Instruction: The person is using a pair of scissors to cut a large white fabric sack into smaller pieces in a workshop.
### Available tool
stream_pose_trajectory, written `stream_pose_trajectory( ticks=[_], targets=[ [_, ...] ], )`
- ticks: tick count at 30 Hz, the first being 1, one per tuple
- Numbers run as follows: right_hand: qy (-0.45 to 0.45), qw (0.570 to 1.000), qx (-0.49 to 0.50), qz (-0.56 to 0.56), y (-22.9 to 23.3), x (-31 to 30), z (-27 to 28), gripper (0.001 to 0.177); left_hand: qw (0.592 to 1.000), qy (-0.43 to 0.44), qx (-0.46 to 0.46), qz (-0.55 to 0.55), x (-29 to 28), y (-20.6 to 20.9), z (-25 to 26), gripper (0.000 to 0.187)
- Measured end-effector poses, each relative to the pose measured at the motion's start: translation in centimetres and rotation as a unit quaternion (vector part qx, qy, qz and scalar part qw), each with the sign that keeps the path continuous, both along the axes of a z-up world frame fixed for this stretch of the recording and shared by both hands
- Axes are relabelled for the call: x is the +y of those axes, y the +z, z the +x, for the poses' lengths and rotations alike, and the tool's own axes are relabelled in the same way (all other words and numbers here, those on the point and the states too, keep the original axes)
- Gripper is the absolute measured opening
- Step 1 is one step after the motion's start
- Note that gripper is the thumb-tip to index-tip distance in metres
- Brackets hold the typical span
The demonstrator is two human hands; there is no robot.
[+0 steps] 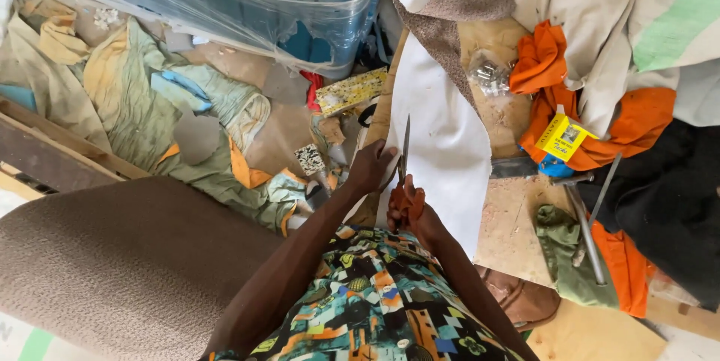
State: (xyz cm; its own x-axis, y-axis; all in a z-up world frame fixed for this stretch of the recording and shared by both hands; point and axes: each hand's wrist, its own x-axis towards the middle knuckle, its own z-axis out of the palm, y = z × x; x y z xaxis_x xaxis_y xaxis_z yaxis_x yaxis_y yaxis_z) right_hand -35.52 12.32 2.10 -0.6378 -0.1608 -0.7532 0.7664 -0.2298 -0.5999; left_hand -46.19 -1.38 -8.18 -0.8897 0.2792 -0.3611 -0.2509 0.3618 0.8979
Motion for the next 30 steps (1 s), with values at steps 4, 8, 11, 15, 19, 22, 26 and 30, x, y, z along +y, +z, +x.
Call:
stream_pose_trajectory(
  ticks=[4,8,11,15,19,22,26,30],
  targets=[
    [-0.059,0.997,-0.032,0.042,0.8,-0.1,-1.3,0.078,1.000,-0.011,-0.015,0.014,0.2,0.4,-0.6,0.043],
    [-0.105,0.989,0.007,0.107,2.1,0.9,-2.5,0.061,0.999,0.002,-0.032,0.040,-0.1,-0.6,-1.6,0.041],
    [-0.116,0.988,0.013,0.102,2.2,0.2,-2.8,0.058,0.999,0.005,-0.022,0.038,-0.3,-1.1,-2.3,0.039],
    [-0.083,0.993,0.031,0.080,1.7,0.8,-4.4,0.069,0.998,-0.005,-0.039,0.043,0.0,1.1,-2.6,0.037],
    [-0.082,0.993,0.049,0.070,0.4,1.7,-5.6,0.067,0.998,-0.003,-0.037,0.049,0.1,0.9,-1.8,0.036],
    [-0.134,0.985,0.054,0.095,0.7,1.1,-5.9,0.055,0.998,0.008,-0.036,0.040,-0.8,-1.4,-2.5,0.038],
    [-0.099,0.992,0.057,0.056,-2.2,1.9,-6.7,0.071,0.998,0.019,-0.024,0.046,-1.8,-1.4,-2.2,0.039],
    [-0.095,0.993,0.060,0.044,-1.2,2.0,-8.0,0.073,0.998,0.019,-0.034,0.051,-2.2,0.5,-0.9,0.040]
  ],
)
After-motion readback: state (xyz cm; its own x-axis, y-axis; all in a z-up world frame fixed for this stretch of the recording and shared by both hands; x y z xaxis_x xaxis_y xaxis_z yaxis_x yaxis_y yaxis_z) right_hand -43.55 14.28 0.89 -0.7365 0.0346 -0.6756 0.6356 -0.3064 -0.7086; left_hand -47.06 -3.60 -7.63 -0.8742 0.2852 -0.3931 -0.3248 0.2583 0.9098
